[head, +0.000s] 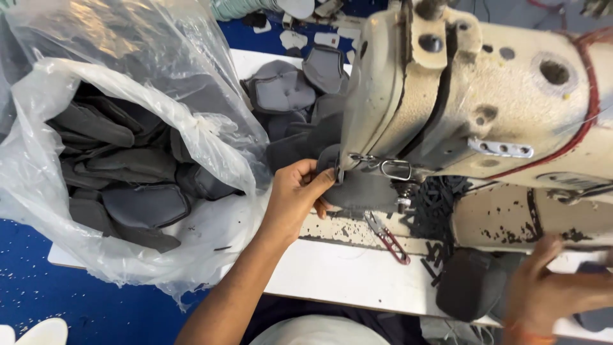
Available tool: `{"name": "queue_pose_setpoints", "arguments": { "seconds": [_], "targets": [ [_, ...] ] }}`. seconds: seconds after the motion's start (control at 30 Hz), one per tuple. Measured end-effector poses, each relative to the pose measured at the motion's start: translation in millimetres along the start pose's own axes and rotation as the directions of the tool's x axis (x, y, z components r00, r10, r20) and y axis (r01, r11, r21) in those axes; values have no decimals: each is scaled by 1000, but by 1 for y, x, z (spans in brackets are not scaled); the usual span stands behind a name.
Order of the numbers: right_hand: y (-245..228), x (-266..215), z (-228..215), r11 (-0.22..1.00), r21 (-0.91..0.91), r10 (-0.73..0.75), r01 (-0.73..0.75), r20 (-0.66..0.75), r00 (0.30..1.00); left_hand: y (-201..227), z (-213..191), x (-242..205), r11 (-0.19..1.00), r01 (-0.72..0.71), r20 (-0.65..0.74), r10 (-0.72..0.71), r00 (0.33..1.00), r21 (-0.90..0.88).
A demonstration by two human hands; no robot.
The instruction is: The person sews brand labels onto grey fabric shoe components using an industrial stitching machine.
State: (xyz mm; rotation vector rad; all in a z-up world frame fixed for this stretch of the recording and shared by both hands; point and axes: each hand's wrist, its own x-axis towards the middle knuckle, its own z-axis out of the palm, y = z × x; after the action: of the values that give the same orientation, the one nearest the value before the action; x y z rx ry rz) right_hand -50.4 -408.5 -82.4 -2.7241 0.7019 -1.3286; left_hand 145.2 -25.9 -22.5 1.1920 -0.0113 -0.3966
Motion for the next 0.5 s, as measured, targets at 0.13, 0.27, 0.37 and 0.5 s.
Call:
{"name": "queue_pose_setpoints", "arguments": {
  "seconds": [0.13, 0.27, 0.37, 0.5],
  "targets": [
    [-22, 5, -18, 973, -105, -210, 205, -36, 977, -2, 1, -5, 1000, 13, -13, -13, 1000, -12],
    [-43, 38, -25, 969, -100, 244, -227, 228, 943, -4, 2, -6, 1000, 10, -11, -10, 1000, -27],
    [-40, 31, -10, 947, -88, 318, -310, 103, 942, -1, 2, -2, 998, -27, 11, 28, 1000, -53],
    [-65, 40, -37, 948, -95, -317, 303, -193, 929, -3, -3, -5, 1000, -9, 28, 9, 1000, 8]
  ]
}}
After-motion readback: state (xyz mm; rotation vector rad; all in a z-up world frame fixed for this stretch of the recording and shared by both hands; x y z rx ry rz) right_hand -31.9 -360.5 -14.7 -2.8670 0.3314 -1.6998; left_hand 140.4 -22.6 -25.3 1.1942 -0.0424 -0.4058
